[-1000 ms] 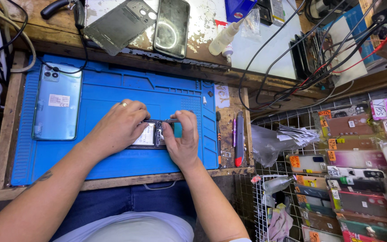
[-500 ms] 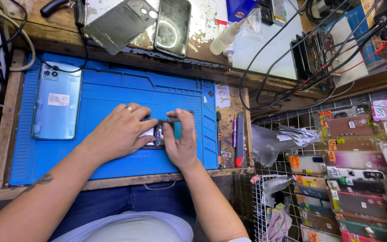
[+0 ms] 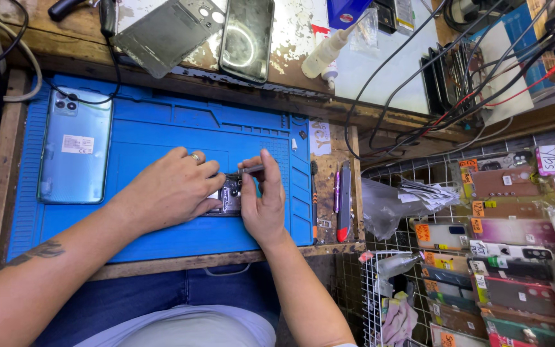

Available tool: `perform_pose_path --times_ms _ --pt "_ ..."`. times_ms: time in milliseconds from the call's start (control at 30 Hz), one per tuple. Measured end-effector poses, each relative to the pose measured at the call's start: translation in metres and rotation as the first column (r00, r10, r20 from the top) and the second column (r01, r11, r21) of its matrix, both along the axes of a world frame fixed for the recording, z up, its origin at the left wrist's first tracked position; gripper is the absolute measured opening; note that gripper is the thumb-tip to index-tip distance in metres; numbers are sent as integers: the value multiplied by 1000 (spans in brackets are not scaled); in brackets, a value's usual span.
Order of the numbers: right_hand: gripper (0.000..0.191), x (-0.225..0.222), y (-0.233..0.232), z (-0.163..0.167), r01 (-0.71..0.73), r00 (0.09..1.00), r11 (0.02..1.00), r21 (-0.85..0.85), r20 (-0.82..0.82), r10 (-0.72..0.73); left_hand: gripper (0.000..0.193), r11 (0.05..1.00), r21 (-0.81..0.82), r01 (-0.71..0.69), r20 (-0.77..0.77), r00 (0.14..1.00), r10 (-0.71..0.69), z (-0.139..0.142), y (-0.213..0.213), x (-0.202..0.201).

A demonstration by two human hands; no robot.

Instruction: The person removes internal components, adhesive strips, and a battery from a disassembled smartphone using their hands and a small prying tool on a repair mat.

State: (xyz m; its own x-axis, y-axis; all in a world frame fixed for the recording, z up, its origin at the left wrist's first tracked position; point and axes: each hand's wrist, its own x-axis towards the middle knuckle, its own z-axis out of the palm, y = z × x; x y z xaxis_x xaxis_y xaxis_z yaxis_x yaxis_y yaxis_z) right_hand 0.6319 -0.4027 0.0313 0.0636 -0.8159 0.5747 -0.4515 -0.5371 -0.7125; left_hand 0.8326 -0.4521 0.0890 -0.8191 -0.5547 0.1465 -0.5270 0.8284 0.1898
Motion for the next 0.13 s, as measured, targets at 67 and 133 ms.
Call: perform_pose_path --times_ms 67,133 --pt "71 1 -5 2 -45 998 999 11 41 44 37 1000 9 -15 -75 997 16 -4 -3 0" --pt "74 -1 -6 4 -51 998 997 -53 -25 50 37 999 37 -30 -181 983 37 -11 -6 1"
